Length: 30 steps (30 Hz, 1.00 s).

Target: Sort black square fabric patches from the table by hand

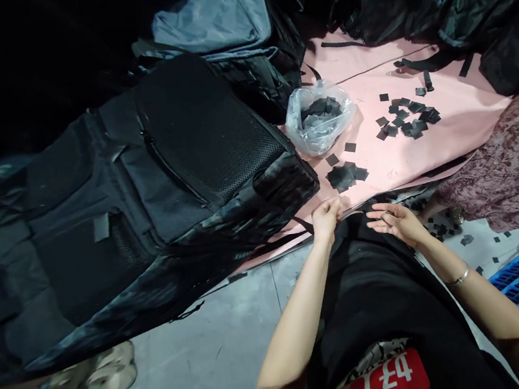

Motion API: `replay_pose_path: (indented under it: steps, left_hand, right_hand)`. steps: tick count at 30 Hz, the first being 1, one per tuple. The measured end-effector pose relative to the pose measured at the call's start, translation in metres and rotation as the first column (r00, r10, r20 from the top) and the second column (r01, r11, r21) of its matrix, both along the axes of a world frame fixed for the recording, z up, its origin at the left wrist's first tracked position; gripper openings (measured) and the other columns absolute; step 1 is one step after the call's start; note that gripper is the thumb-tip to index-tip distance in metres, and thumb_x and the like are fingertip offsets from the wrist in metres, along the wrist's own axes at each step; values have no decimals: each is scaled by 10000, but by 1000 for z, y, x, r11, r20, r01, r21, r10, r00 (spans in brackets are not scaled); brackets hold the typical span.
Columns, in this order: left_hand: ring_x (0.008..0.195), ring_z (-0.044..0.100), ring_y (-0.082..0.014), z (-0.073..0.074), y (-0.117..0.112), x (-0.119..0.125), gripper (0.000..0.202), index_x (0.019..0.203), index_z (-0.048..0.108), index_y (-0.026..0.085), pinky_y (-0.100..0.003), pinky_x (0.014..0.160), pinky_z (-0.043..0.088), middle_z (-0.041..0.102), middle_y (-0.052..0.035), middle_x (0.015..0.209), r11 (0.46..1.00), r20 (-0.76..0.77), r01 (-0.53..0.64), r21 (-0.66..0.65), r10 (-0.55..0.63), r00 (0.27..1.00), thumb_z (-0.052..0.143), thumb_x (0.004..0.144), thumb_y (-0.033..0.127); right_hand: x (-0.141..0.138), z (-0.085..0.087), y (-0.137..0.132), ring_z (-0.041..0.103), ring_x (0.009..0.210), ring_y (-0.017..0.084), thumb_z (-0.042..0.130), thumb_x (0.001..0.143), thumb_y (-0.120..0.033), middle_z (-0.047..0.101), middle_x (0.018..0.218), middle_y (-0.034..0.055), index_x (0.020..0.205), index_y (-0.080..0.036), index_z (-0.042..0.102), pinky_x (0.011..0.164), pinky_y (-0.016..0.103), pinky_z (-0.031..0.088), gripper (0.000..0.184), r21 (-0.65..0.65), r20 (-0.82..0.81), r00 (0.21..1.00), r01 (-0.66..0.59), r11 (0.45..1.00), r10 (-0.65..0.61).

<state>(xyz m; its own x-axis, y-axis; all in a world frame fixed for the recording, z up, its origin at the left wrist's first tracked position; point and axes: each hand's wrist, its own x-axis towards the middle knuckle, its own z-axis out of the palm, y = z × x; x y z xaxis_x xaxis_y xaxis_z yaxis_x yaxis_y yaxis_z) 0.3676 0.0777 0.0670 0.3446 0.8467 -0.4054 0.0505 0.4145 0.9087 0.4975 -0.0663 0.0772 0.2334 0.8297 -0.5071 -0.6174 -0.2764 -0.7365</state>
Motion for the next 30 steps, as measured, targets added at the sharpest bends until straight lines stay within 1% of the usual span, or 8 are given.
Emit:
replay_pose_path:
  steps: [5, 13, 16, 20, 24, 27, 29, 30]
  left_hand:
    - [455, 388, -66, 11, -47, -28, 340, 865, 690, 110, -213, 474, 320, 522, 21, 508, 975, 96, 220, 24, -221, 970, 657, 676, 391]
    - [493, 395, -76, 19, -61, -44, 258, 723, 663, 125, -213, 485, 314, 509, 15, 529, 951, -19, 294, 92, -294, 956, 639, 701, 382]
    - [480, 370, -68, 17, -57, -45, 265, 685, 631, 129, -209, 476, 292, 483, 25, 521, 966, -1, 247, 77, -247, 969, 632, 702, 394]
    - [457, 313, -51, 20, -51, -49, 289, 702, 598, 129, -198, 462, 245, 404, 55, 492, 995, 97, 98, -28, -95, 991, 642, 693, 415]
    - [467, 324, -50, 21, -54, -56, 312, 714, 593, 126, -195, 476, 250, 384, 61, 491, 985, 134, 113, -128, -95, 986, 664, 676, 428]
    - [466, 328, -51, 19, -61, -61, 344, 706, 599, 121, -193, 475, 247, 387, 58, 480, 977, 113, 117, -177, -98, 989, 682, 651, 450]
    - [454, 320, -50, 16, -65, -66, 375, 694, 600, 122, -191, 472, 242, 381, 60, 458, 973, 88, 91, -214, -74, 993, 694, 622, 478]
    - [445, 313, -49, 15, -66, -68, 393, 689, 600, 123, -190, 467, 236, 377, 62, 445, 970, 71, 73, -231, -58, 996, 702, 603, 493]
  right_hand:
    - [-17, -1, 12, 683, 610, 176, 744, 649, -311, 707, 775, 58, 1052, -171, 550, 517, 240, 536, 469, -54, 100, 991, -86, 995, 91]
    - [-31, 12, 20, 438, 254, 80, 712, 627, -371, 507, 357, -53, 556, -174, 462, 266, 149, 271, 326, -130, 416, 877, -203, 970, 239]
    - [-24, 11, 20, 341, 242, 53, 601, 722, -459, 366, 306, -89, 508, -193, 382, 276, 153, 207, 406, -121, 487, 843, -193, 974, 228]
    - [-8, 8, 42, 405, 329, 74, 445, 835, -464, 438, 404, -62, 601, -195, 412, 344, 176, 289, 358, -64, 608, 770, -192, 979, 191]
    - [3, 7, 95, 514, 445, 116, 387, 876, -369, 552, 556, -12, 839, -174, 550, 481, 233, 433, 257, -28, 790, 597, -189, 982, 138]
    - [18, 1, 136, 611, 707, 175, 412, 879, -332, 639, 892, 89, 1112, -160, 542, 687, 296, 489, 317, -80, 946, 308, -93, 992, 105]
    - [41, -5, 153, 576, 954, 220, 427, 874, -276, 591, 1085, 146, 1170, -129, 524, 851, 324, 445, 345, -104, 991, 91, 33, 994, 101]
    - [57, -8, 156, 534, 1039, 241, 417, 871, -237, 566, 1129, 170, 1178, -105, 520, 906, 344, 411, 350, -107, 994, 43, 81, 991, 103]
